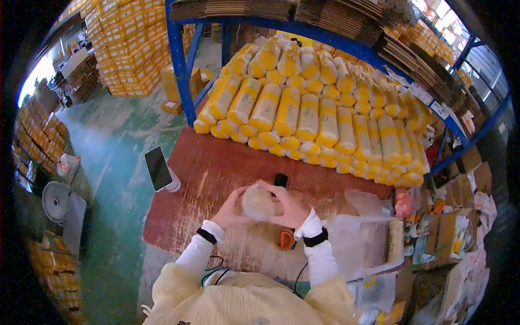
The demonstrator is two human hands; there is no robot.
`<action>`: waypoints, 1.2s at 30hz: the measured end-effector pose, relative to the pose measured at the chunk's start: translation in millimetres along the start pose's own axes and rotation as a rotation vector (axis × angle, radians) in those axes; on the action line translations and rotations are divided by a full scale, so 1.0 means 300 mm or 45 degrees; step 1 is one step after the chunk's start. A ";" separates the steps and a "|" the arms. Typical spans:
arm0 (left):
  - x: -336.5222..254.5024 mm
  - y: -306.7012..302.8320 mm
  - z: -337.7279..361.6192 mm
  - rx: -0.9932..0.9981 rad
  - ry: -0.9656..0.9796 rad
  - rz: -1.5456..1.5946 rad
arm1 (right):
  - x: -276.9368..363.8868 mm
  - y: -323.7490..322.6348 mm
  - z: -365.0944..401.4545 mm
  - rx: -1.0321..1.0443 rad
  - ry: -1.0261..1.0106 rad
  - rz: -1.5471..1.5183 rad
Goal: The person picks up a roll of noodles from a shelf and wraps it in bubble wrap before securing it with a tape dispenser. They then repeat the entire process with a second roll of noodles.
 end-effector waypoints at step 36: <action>-0.010 0.053 -0.007 -0.038 -0.111 0.328 | -0.167 0.079 -0.078 -0.186 0.235 0.205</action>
Point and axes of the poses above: each hand's wrist, its own z-axis away from the middle knuckle, its own y-axis out of the palm, x = y × z, the point moved 5 cm from there along -z, towards the middle knuckle, and after that the axes turned 5 degrees about y, right-handed, at the moved point
